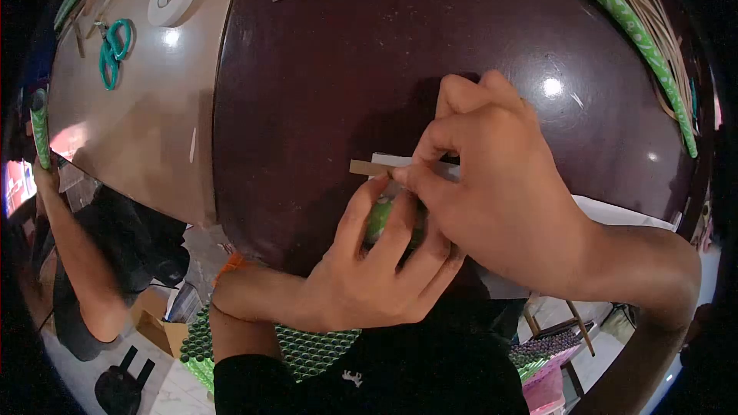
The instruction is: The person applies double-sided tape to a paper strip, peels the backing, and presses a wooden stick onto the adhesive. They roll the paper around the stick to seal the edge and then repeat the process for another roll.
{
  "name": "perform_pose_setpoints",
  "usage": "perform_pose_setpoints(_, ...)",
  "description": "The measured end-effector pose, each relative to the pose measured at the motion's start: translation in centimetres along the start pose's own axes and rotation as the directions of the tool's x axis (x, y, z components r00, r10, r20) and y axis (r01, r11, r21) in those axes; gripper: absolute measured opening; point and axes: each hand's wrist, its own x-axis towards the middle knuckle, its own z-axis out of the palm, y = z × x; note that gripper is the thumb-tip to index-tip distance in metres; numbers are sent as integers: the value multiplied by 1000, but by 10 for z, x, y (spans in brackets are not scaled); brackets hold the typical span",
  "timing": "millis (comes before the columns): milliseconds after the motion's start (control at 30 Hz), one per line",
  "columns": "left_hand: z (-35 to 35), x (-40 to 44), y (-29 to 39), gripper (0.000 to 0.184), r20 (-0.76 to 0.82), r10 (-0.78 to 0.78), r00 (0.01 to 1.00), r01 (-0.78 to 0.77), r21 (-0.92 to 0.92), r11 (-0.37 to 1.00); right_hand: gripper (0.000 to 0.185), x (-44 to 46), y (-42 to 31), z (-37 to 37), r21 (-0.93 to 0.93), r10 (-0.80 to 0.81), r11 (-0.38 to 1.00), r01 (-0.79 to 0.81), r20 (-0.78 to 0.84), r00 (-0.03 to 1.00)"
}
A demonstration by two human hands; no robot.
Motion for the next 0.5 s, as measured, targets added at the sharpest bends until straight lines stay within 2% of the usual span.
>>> perform_pose_setpoints(167, -1, 3, 3, 22, -7, -43, 999, 43, 25, 999, 14, 1, -1, -4, 17, 18, 1000, -18, 4, 1000)
perform_pose_setpoints(400, -2, 2, -3, 22, 30, 29, 999, -30, 47, 998, 15, 3, 1, -1, 18, -3, 1000, 3, 6, 1000)
perform_pose_setpoints(500, 5, 0, 1, 22, -40, -32, 999, 34, 56, 998, 15, 4, 1, -2, 14, 5, 1000, -5, 41, 999)
